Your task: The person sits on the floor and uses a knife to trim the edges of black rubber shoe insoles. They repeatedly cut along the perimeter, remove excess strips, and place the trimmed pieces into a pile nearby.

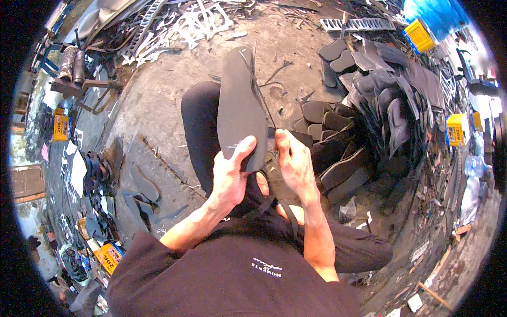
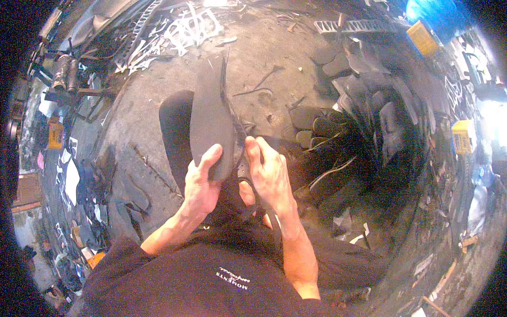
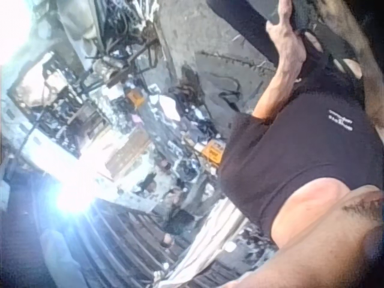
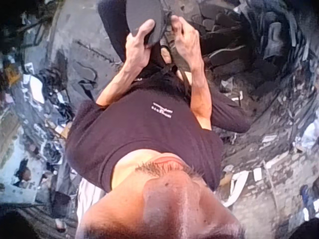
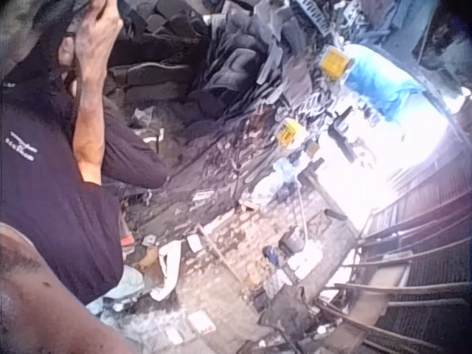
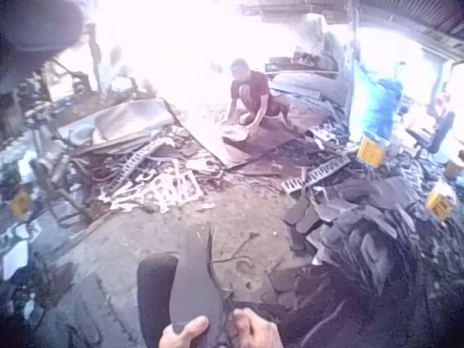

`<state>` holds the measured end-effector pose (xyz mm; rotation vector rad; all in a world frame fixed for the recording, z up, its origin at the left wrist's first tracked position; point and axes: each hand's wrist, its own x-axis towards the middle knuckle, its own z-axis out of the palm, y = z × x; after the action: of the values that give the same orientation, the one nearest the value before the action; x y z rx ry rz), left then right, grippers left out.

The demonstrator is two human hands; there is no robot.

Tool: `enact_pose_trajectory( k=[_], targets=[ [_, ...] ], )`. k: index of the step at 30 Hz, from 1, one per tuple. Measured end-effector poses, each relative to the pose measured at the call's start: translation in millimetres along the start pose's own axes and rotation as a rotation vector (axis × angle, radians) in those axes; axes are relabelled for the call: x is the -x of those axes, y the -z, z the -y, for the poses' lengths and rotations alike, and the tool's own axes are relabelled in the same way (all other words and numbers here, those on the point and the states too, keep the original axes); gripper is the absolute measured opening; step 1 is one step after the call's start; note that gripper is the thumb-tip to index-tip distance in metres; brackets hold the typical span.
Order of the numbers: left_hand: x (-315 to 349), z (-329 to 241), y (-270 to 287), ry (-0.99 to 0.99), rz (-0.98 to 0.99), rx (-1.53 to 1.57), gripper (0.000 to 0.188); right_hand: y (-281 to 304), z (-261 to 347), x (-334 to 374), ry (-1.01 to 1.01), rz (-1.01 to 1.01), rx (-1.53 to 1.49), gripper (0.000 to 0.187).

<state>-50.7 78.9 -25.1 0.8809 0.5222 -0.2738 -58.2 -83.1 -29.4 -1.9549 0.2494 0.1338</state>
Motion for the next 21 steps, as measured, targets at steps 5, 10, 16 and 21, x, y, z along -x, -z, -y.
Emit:
enact_pose_trajectory(
  k=[5, 10, 16, 21],
  targets=[
    [4, -14, 13, 0.06, -0.028, 0.023, 0.035, 11, 9, 22, -0.01, 0.059, -0.097, 0.051],
    [12, -28, 24, 0.096, 0.08, -0.08, 0.041, 14, 4, 33, -0.044, 0.119, -0.05, 0.055],
    [25, -30, 6, 0.153, 0.134, -0.102, 0.034, -37, -35, -54, 0.237, -0.231, 0.029, 0.048],
    [37, -10, 11, 0.186, 0.169, 0.014, 0.037, -26, -23, -121, 0.471, -0.297, 0.144, 0.043]
  ],
)
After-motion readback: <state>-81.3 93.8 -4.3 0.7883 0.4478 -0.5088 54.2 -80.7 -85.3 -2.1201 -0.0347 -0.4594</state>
